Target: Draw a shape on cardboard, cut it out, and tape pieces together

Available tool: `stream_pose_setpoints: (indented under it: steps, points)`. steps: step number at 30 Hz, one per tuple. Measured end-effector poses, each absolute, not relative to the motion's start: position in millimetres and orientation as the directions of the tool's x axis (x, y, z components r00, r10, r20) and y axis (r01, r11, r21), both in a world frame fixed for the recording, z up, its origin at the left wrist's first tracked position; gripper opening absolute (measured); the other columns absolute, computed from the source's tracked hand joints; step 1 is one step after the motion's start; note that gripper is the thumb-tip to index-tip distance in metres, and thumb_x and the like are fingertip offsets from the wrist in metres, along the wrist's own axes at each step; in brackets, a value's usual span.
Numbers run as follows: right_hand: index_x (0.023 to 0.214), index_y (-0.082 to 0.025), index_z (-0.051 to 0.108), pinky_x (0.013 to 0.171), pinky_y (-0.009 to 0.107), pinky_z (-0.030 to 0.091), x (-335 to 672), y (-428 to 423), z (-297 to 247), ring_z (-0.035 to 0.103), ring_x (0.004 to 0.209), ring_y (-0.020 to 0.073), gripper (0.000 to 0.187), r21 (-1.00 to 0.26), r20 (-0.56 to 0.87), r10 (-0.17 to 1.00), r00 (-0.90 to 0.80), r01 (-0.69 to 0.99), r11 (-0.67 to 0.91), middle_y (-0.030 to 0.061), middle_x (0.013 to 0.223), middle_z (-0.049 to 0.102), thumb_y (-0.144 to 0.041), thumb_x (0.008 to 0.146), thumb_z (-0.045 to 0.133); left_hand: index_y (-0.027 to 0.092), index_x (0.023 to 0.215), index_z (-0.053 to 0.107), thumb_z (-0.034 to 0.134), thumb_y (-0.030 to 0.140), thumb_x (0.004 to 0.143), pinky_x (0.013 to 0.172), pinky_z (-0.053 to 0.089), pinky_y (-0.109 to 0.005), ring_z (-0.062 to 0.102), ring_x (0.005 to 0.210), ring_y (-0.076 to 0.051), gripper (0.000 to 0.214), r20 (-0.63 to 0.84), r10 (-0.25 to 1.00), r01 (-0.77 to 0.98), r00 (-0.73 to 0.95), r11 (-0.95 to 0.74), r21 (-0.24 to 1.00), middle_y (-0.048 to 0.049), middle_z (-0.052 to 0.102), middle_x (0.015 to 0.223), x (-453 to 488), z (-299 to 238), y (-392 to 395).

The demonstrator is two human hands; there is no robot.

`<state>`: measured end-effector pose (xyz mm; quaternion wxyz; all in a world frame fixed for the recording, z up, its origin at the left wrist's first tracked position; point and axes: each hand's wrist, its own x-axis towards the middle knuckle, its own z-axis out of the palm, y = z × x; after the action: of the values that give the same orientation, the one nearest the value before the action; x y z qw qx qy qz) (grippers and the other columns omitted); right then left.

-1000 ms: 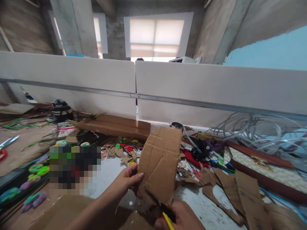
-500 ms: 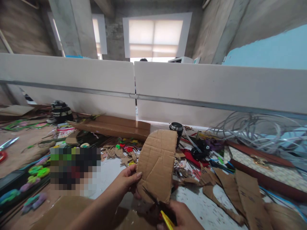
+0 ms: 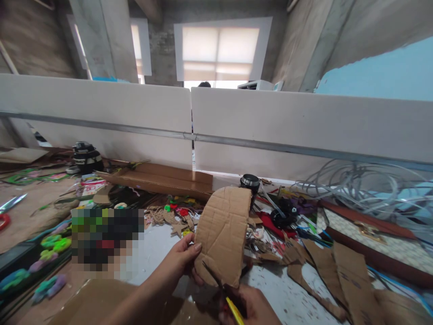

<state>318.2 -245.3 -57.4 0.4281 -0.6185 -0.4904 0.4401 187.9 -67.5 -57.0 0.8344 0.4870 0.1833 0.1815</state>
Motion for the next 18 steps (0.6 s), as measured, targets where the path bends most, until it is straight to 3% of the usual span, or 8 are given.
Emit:
stream_pose_setpoints:
  steps: [3, 9, 14, 18]
  points:
    - [0.081, -0.018, 0.059, 0.062, 0.027, 0.040, 317, -243, -49, 0.044, 0.067, 0.0152, 0.044, -0.943, -0.155, 0.977, 0.145, 0.273, -0.190, 0.0017, 0.075, 0.053, -0.058, 0.072, 0.075, 0.020, 0.110, 0.056, 0.081, 0.053, 0.077, 0.037, 0.051, -0.021, 0.067, 0.044, -0.013, 0.053, -0.128, 0.533, -0.153, 0.836, 0.450, 0.880, -0.0020, 0.078, 0.085, 187, -54, -73]
    - [0.082, -0.021, 0.064, 0.067, 0.030, 0.043, 315, -241, -53, 0.052, 0.072, 0.0194, 0.050, -0.972, -0.074, 0.988, 0.135, 0.212, -0.102, 0.0047, 0.080, 0.061, -0.070, 0.075, 0.071, 0.020, 0.106, 0.055, 0.087, 0.061, 0.064, 0.039, 0.054, -0.026, 0.069, 0.048, -0.017, 0.067, -0.173, 0.612, -0.169, 0.772, 0.459, 0.872, -0.0032, 0.079, 0.083, 186, -42, -81]
    - [0.092, -0.021, 0.069, 0.071, 0.030, 0.044, 324, -245, -46, 0.053, 0.076, 0.0203, 0.051, -0.992, -0.070, 0.996, 0.058, 0.102, -0.076, 0.0030, 0.083, 0.061, -0.069, 0.077, 0.072, 0.022, 0.108, 0.054, 0.084, 0.058, 0.068, 0.036, 0.044, -0.021, 0.062, 0.036, -0.014, 0.061, -0.206, 0.546, -0.140, 0.812, 0.525, 0.840, 0.0005, 0.075, 0.069, 179, -30, -79]
    - [0.090, -0.019, 0.069, 0.067, 0.027, 0.044, 331, -247, -28, 0.052, 0.073, 0.0185, 0.055, -0.984, -0.061, 0.998, 0.008, 0.165, -0.061, 0.0013, 0.079, 0.059, -0.072, 0.078, 0.069, 0.020, 0.106, 0.059, 0.081, 0.050, 0.072, 0.036, 0.040, -0.018, 0.061, 0.036, -0.011, 0.051, -0.198, 0.510, -0.135, 0.837, 0.543, 0.829, 0.0002, 0.075, 0.072, 173, -28, -75]
